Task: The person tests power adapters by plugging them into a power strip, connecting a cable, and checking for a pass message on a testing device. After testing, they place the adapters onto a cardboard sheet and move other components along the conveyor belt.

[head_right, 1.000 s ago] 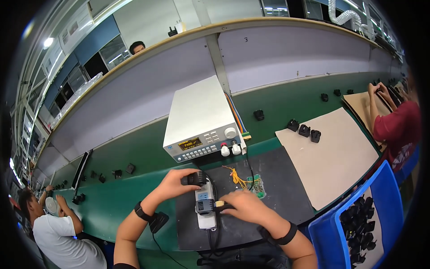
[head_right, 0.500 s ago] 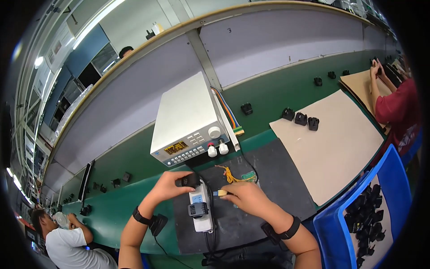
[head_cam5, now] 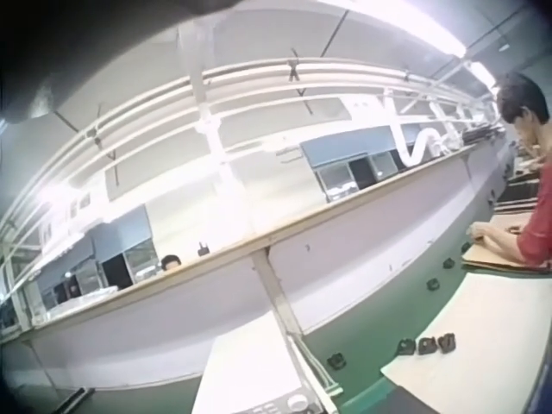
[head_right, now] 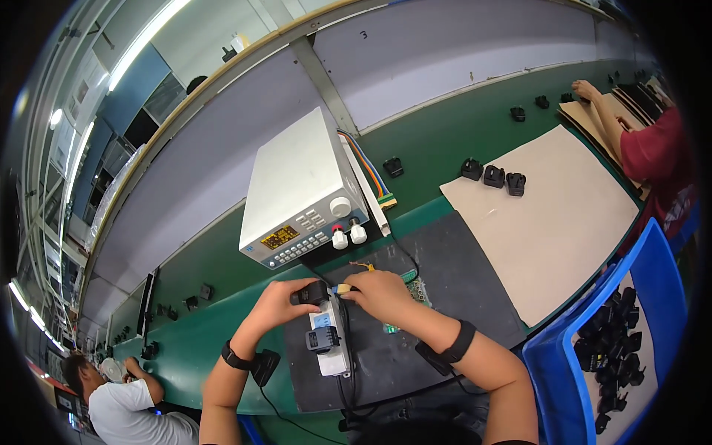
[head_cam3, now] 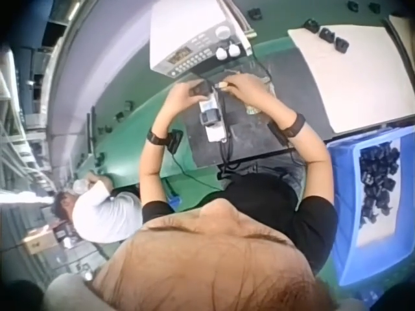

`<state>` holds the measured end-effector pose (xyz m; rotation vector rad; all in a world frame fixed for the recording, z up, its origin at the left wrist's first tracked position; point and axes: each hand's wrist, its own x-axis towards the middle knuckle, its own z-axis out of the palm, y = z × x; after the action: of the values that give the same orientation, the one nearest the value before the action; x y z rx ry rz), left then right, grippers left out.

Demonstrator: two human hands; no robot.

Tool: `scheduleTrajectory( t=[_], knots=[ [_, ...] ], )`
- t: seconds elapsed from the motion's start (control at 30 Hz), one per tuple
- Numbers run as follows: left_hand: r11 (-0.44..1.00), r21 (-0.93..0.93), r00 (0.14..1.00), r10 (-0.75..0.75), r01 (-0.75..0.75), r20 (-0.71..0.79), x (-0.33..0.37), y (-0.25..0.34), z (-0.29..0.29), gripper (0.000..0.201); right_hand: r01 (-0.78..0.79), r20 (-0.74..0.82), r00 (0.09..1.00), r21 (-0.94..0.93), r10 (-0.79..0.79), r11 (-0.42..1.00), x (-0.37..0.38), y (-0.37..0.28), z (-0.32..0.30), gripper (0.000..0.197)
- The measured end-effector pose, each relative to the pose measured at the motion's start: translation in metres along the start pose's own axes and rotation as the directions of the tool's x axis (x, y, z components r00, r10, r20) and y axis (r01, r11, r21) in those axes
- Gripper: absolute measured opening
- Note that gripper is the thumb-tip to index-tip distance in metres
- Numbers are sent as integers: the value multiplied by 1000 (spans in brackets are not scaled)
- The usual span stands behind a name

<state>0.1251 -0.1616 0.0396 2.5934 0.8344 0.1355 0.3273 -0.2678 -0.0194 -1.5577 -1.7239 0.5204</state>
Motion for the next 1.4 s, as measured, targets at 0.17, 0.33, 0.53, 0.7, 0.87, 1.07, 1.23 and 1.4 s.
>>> scheduleTrajectory(
  t=[0.17, 0.33, 0.53, 0.7, 0.87, 1.07, 1.23, 1.4],
  knots=[
    [998, -48, 1000, -28, 27, -7, -5, -2, 0, 52, 95, -76, 993, 48, -91, 994, 8, 7, 24, 22],
    [999, -40, 1000, -16, 17, 16, -1, 3, -3, 51, 187, -27, 982, -28, -188, 982, 23, 10, 15, 24],
    [997, -30, 995, 62, -65, -84, -10, 12, -6, 59, 410, -97, 893, -230, -440, 883, 30, 9, -5, 28],
    [971, 138, 958, 221, -197, -184, -71, 44, -2, 60, -60, 170, 983, -61, 70, 996, 25, 7, -105, 30],
    [959, 228, 970, 204, -170, -133, -74, 44, 30, 55, -333, -256, 941, -573, 222, 749, 143, 129, -87, 67],
    [969, 227, 983, 128, -96, -128, -70, 55, 28, 47, -330, -205, 943, -493, 262, 805, 218, 209, -64, 72],
    [978, 191, 988, 106, -82, -117, -76, 50, 26, 48, -308, -31, 937, -548, 349, 778, 237, 183, -63, 52],
    [972, 226, 992, 85, -62, -93, -71, 44, 32, 48, -360, -183, 928, -660, 324, 659, 220, 197, -70, 63]
  ],
)
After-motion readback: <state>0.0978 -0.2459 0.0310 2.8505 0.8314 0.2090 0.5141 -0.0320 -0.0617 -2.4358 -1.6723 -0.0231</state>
